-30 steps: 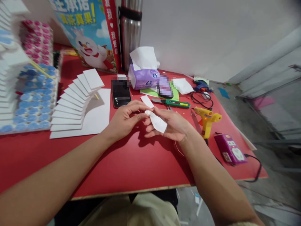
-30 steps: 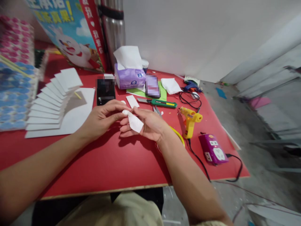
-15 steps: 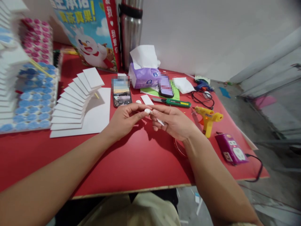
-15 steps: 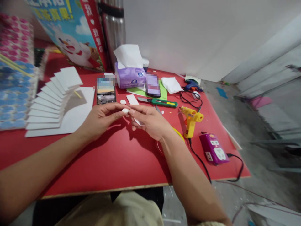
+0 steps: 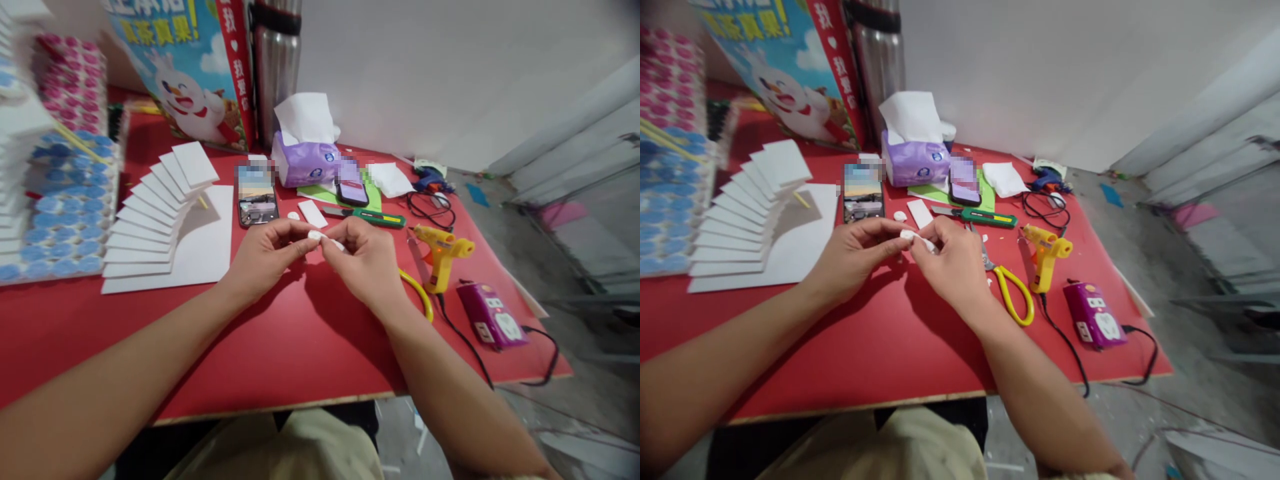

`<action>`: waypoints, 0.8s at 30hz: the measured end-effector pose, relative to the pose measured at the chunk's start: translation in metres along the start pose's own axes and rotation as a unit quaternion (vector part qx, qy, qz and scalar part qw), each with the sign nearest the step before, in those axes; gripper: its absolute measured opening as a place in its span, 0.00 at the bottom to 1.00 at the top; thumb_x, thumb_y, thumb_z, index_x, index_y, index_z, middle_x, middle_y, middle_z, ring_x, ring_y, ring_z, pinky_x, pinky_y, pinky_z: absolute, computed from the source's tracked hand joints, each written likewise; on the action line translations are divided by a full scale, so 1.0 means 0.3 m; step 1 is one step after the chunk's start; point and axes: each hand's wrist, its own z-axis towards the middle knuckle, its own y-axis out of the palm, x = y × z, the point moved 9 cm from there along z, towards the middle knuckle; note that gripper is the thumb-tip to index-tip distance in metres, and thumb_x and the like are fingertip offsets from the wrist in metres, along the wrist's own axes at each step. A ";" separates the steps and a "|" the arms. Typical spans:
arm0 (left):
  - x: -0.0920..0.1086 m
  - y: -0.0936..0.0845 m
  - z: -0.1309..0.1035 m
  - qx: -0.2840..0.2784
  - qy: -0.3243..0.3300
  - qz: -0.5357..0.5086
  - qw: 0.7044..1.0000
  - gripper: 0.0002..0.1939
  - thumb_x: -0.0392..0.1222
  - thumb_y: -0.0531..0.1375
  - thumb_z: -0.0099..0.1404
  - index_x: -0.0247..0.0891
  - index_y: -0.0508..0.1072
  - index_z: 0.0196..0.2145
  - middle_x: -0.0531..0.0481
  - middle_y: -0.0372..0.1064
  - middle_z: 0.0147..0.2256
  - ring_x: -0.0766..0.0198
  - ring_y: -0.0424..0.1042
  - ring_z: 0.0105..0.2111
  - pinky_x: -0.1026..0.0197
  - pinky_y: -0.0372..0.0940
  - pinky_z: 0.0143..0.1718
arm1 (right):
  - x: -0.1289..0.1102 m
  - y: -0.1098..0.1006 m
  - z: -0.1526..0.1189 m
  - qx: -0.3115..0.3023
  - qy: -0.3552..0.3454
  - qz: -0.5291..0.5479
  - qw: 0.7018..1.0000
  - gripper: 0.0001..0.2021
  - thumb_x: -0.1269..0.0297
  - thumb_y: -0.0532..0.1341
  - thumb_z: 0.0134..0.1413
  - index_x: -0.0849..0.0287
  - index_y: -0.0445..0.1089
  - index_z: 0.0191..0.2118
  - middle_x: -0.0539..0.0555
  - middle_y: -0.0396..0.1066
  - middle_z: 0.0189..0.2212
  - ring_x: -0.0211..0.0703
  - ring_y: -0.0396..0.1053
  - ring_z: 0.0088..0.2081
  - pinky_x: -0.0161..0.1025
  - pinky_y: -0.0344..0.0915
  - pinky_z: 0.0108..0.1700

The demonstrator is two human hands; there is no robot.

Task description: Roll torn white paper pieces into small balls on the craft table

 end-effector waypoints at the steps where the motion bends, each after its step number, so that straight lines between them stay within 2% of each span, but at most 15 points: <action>1: 0.002 0.001 -0.001 0.001 0.005 -0.005 1.000 0.10 0.45 0.72 0.60 0.39 0.81 0.38 0.52 0.76 0.32 0.67 0.72 0.29 0.63 0.67 0.33 | -0.013 0.000 -0.005 0.005 -0.017 -0.020 1.000 0.07 0.64 0.65 0.56 0.59 0.71 0.29 0.48 0.69 0.21 0.35 0.62 0.23 0.35 0.55 0.27; 6: 0.020 -0.017 -0.001 0.008 0.051 0.012 0.999 0.08 0.41 0.72 0.59 0.38 0.81 0.36 0.51 0.78 0.34 0.65 0.76 0.33 0.63 0.70 0.37 | -0.057 0.004 -0.013 -0.022 -0.074 -0.049 0.996 0.05 0.66 0.63 0.58 0.59 0.73 0.32 0.49 0.70 0.22 0.35 0.62 0.23 0.36 0.55 0.28; 12: 0.025 -0.016 0.002 -0.005 0.060 0.026 0.998 0.10 0.42 0.74 0.56 0.36 0.79 0.33 0.49 0.78 0.32 0.61 0.78 0.33 0.59 0.73 0.38 | -0.058 0.024 -0.016 -0.126 -0.060 0.009 0.990 0.09 0.61 0.61 0.66 0.59 0.76 0.38 0.52 0.77 0.27 0.39 0.71 0.26 0.37 0.62 0.31; 15: 0.028 -0.014 -0.001 0.001 0.055 0.022 0.998 0.12 0.43 0.74 0.56 0.35 0.78 0.32 0.49 0.78 0.30 0.60 0.78 0.31 0.58 0.74 0.37 | -0.076 0.011 -0.018 -0.120 -0.077 -0.010 0.990 0.09 0.60 0.61 0.67 0.58 0.77 0.39 0.54 0.78 0.29 0.42 0.74 0.29 0.38 0.64 0.33; 17: 0.032 -0.011 -0.005 -0.002 0.055 0.028 0.998 0.12 0.44 0.73 0.57 0.35 0.79 0.35 0.48 0.79 0.31 0.60 0.78 0.30 0.57 0.75 0.37 | -0.079 0.005 -0.016 -0.118 -0.078 -0.021 0.990 0.09 0.60 0.62 0.66 0.58 0.77 0.39 0.54 0.78 0.30 0.42 0.74 0.30 0.38 0.64 0.34; 21: 0.059 -0.010 -0.013 -0.002 0.084 0.081 0.993 0.13 0.44 0.71 0.61 0.38 0.83 0.43 0.47 0.80 0.36 0.61 0.78 0.33 0.58 0.74 0.38 | -0.075 0.006 -0.013 -0.133 -0.074 0.006 0.988 0.09 0.62 0.60 0.67 0.58 0.75 0.37 0.52 0.77 0.28 0.40 0.73 0.27 0.38 0.65 0.33; 24: 0.067 -0.013 -0.017 0.012 0.092 0.103 0.990 0.10 0.43 0.69 0.63 0.39 0.84 0.42 0.47 0.81 0.38 0.61 0.78 0.34 0.59 0.73 0.39 | -0.080 0.013 -0.017 -0.133 -0.089 -0.020 0.987 0.09 0.63 0.59 0.68 0.59 0.74 0.38 0.53 0.78 0.29 0.41 0.74 0.29 0.38 0.64 0.35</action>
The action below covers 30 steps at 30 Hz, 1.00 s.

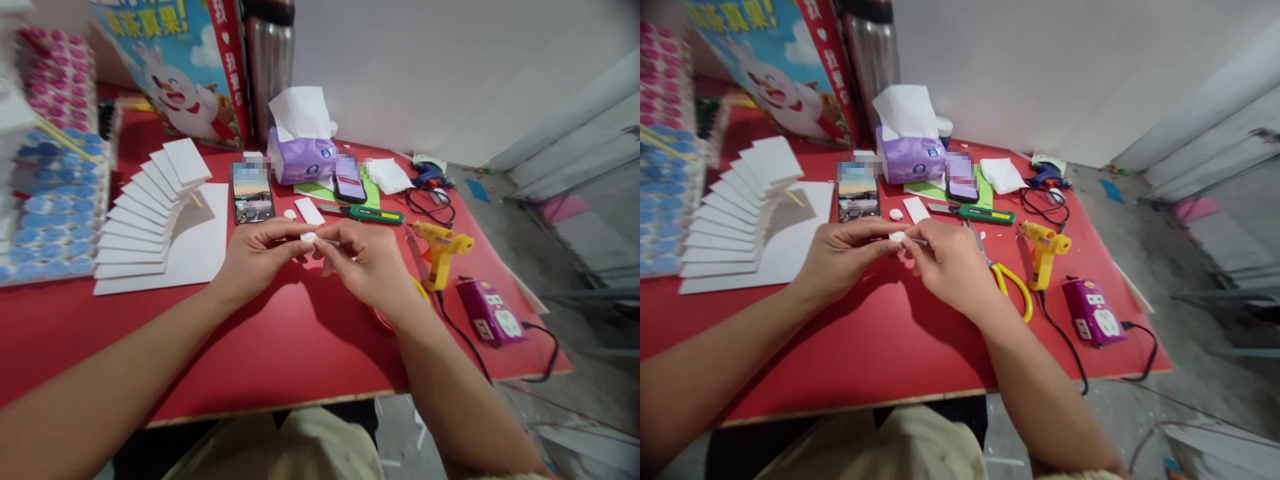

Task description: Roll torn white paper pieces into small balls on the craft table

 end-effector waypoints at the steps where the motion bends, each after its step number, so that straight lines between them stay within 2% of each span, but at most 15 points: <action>1: -0.002 0.000 -0.001 0.004 -0.003 0.003 1.000 0.10 0.43 0.69 0.63 0.39 0.85 0.41 0.47 0.81 0.38 0.61 0.78 0.33 0.59 0.73 0.38 | -0.003 0.002 -0.002 0.003 -0.004 -0.021 1.000 0.09 0.63 0.58 0.68 0.59 0.74 0.38 0.54 0.78 0.29 0.42 0.74 0.30 0.39 0.64 0.36; 5: -0.011 0.003 -0.008 0.026 -0.003 0.010 1.000 0.08 0.42 0.70 0.62 0.40 0.85 0.39 0.49 0.81 0.34 0.62 0.77 0.33 0.61 0.72 0.38 | -0.012 0.012 -0.010 0.025 -0.012 -0.108 0.994 0.07 0.68 0.58 0.65 0.59 0.73 0.37 0.55 0.77 0.28 0.44 0.73 0.30 0.40 0.61 0.35; 7: -0.018 0.005 -0.010 0.029 -0.005 0.011 1.000 0.08 0.43 0.70 0.62 0.40 0.85 0.39 0.49 0.80 0.33 0.62 0.76 0.33 0.62 0.71 0.37 | -0.007 0.019 -0.012 0.028 -0.005 -0.113 0.993 0.07 0.69 0.58 0.63 0.58 0.73 0.36 0.55 0.77 0.27 0.45 0.73 0.30 0.40 0.61 0.35; 9: -0.023 0.008 -0.006 0.022 -0.009 0.013 1.000 0.08 0.44 0.70 0.62 0.39 0.85 0.39 0.49 0.80 0.33 0.62 0.76 0.32 0.61 0.70 0.37 | 0.008 0.024 -0.009 0.026 0.016 -0.076 0.997 0.07 0.67 0.59 0.64 0.58 0.74 0.35 0.55 0.77 0.28 0.45 0.74 0.30 0.40 0.63 0.35; 12: -0.011 -0.002 0.004 0.019 0.005 0.033 0.999 0.08 0.44 0.70 0.62 0.39 0.85 0.38 0.48 0.80 0.34 0.61 0.76 0.34 0.60 0.70 0.39 | 0.058 0.027 0.001 0.014 0.087 0.071 0.994 0.07 0.61 0.63 0.63 0.57 0.74 0.35 0.55 0.78 0.30 0.44 0.76 0.29 0.40 0.69 0.35; 14: -0.002 -0.013 0.011 0.022 0.015 0.048 0.998 0.09 0.45 0.69 0.63 0.40 0.85 0.39 0.48 0.81 0.36 0.60 0.77 0.36 0.61 0.70 0.40 | 0.106 0.040 0.007 -0.007 0.159 0.210 0.965 0.10 0.56 0.66 0.61 0.58 0.75 0.37 0.55 0.79 0.32 0.44 0.77 0.27 0.41 0.73 0.33; 17: -0.007 -0.024 0.016 0.022 0.009 0.054 0.998 0.11 0.48 0.69 0.64 0.42 0.84 0.42 0.49 0.82 0.38 0.59 0.78 0.38 0.60 0.71 0.42 | 0.171 0.073 0.003 -0.039 0.262 0.383 0.885 0.18 0.47 0.66 0.59 0.59 0.75 0.41 0.58 0.80 0.32 0.46 0.78 0.26 0.43 0.76 0.30; 19: -0.015 -0.028 0.017 0.021 0.004 0.051 0.998 0.12 0.48 0.69 0.63 0.41 0.84 0.42 0.48 0.82 0.39 0.58 0.78 0.39 0.60 0.71 0.43 | 0.193 0.100 -0.004 -0.066 0.304 0.441 0.842 0.19 0.46 0.63 0.62 0.60 0.75 0.43 0.60 0.81 0.33 0.46 0.78 0.26 0.43 0.77 0.29; 21: -0.020 -0.031 0.018 0.023 0.001 0.045 0.999 0.12 0.47 0.69 0.63 0.41 0.84 0.42 0.48 0.82 0.41 0.58 0.79 0.40 0.60 0.71 0.44 | 0.196 0.125 -0.010 -0.094 0.320 0.463 0.821 0.18 0.50 0.61 0.65 0.62 0.76 0.42 0.61 0.81 0.34 0.44 0.78 0.26 0.40 0.77 0.28; 24: -0.026 -0.031 0.019 0.025 -0.014 0.035 0.999 0.12 0.45 0.69 0.63 0.40 0.84 0.43 0.47 0.82 0.39 0.59 0.78 0.38 0.60 0.72 0.42 | 0.182 0.126 -0.006 -0.083 0.298 0.460 0.832 0.14 0.55 0.64 0.63 0.63 0.77 0.39 0.59 0.81 0.32 0.39 0.75 0.22 0.36 0.76 0.25; 27: -0.033 -0.023 0.019 0.014 -0.035 0.023 0.999 0.12 0.46 0.69 0.62 0.38 0.84 0.42 0.47 0.82 0.36 0.60 0.77 0.33 0.61 0.71 0.37 | 0.168 0.099 0.004 -0.047 0.267 0.428 0.862 0.14 0.54 0.69 0.57 0.60 0.76 0.40 0.54 0.79 0.28 0.36 0.72 0.21 0.34 0.74 0.23; 30: -0.043 -0.017 0.015 0.010 -0.055 0.000 0.998 0.13 0.46 0.70 0.61 0.37 0.84 0.41 0.46 0.82 0.36 0.60 0.77 0.32 0.60 0.71 0.36 | 0.157 0.082 0.011 -0.038 0.236 0.372 0.897 0.16 0.54 0.72 0.52 0.58 0.73 0.42 0.51 0.78 0.28 0.37 0.73 0.22 0.35 0.73 0.23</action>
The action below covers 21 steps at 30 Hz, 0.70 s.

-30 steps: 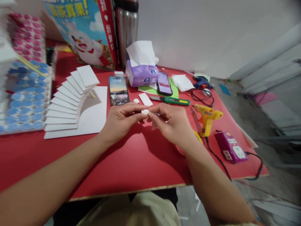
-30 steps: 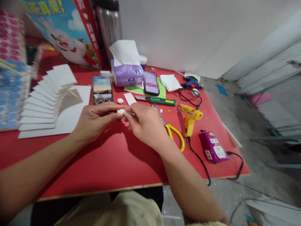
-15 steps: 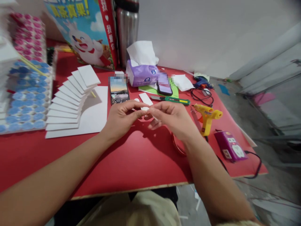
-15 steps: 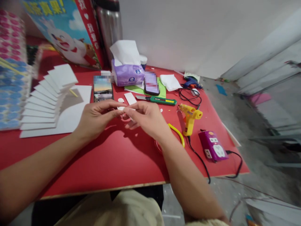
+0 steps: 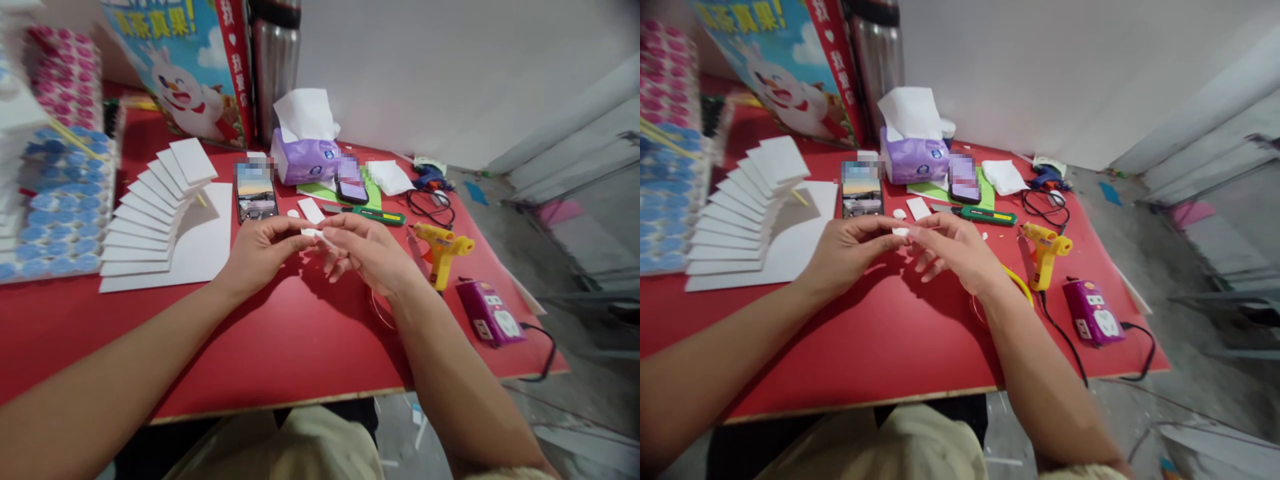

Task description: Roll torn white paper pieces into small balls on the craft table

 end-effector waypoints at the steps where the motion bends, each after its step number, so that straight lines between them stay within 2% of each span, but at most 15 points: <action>1: -0.006 0.002 -0.001 -0.002 -0.009 -0.011 1.000 0.13 0.46 0.70 0.61 0.37 0.84 0.40 0.46 0.81 0.36 0.60 0.77 0.32 0.60 0.72 0.36 | -0.009 -0.001 -0.001 0.003 -0.019 -0.029 0.999 0.17 0.55 0.72 0.51 0.57 0.72 0.42 0.50 0.77 0.28 0.38 0.73 0.22 0.35 0.73 0.23; 6: -0.017 0.013 -0.001 -0.009 -0.026 -0.035 0.999 0.12 0.45 0.71 0.59 0.37 0.83 0.39 0.47 0.80 0.32 0.60 0.77 0.30 0.59 0.71 0.35 | -0.052 -0.008 -0.019 0.051 -0.128 -0.197 0.971 0.10 0.60 0.67 0.58 0.56 0.69 0.42 0.46 0.73 0.24 0.36 0.69 0.20 0.35 0.66 0.24; 9: -0.010 0.015 0.001 -0.010 -0.019 -0.010 1.000 0.10 0.44 0.70 0.60 0.37 0.84 0.38 0.47 0.81 0.33 0.61 0.76 0.32 0.60 0.70 0.36 | -0.066 -0.014 -0.030 0.086 -0.155 -0.287 0.942 0.06 0.61 0.65 0.59 0.56 0.69 0.38 0.48 0.74 0.24 0.36 0.67 0.20 0.34 0.61 0.23; 12: -0.020 0.028 -0.001 -0.029 -0.043 -0.019 0.998 0.12 0.45 0.70 0.60 0.37 0.84 0.39 0.47 0.80 0.33 0.60 0.76 0.32 0.60 0.69 0.34 | -0.091 -0.019 -0.040 0.111 -0.172 -0.337 0.919 0.05 0.64 0.64 0.58 0.57 0.70 0.32 0.49 0.73 0.21 0.36 0.67 0.18 0.34 0.60 0.22; 14: -0.025 0.035 -0.003 -0.038 -0.056 -0.031 0.997 0.13 0.46 0.71 0.59 0.37 0.83 0.39 0.47 0.80 0.33 0.61 0.75 0.30 0.60 0.69 0.32 | -0.100 -0.022 -0.042 0.111 -0.164 -0.312 0.929 0.06 0.67 0.63 0.59 0.57 0.70 0.30 0.49 0.72 0.19 0.36 0.67 0.17 0.34 0.61 0.22; 16: -0.022 0.038 -0.003 -0.043 -0.056 -0.035 0.997 0.12 0.46 0.70 0.60 0.38 0.83 0.39 0.50 0.79 0.31 0.63 0.73 0.28 0.61 0.68 0.30 | -0.090 -0.024 -0.037 0.094 -0.126 -0.236 0.959 0.07 0.67 0.62 0.60 0.58 0.69 0.29 0.49 0.74 0.20 0.35 0.68 0.16 0.33 0.62 0.21; 18: -0.019 0.036 -0.002 -0.046 -0.055 -0.038 0.997 0.10 0.45 0.70 0.61 0.40 0.84 0.39 0.54 0.78 0.29 0.66 0.71 0.27 0.64 0.67 0.30 | -0.074 -0.030 -0.031 0.079 -0.081 -0.144 0.983 0.09 0.65 0.62 0.61 0.58 0.68 0.29 0.50 0.75 0.21 0.36 0.69 0.16 0.33 0.65 0.20; 21: -0.025 0.024 -0.002 -0.041 -0.064 -0.034 0.996 0.08 0.45 0.69 0.63 0.41 0.84 0.38 0.58 0.75 0.27 0.70 0.68 0.27 0.68 0.64 0.29 | -0.056 -0.061 -0.021 0.095 -0.039 -0.054 0.993 0.14 0.58 0.60 0.65 0.58 0.67 0.30 0.49 0.73 0.19 0.39 0.72 0.17 0.34 0.69 0.20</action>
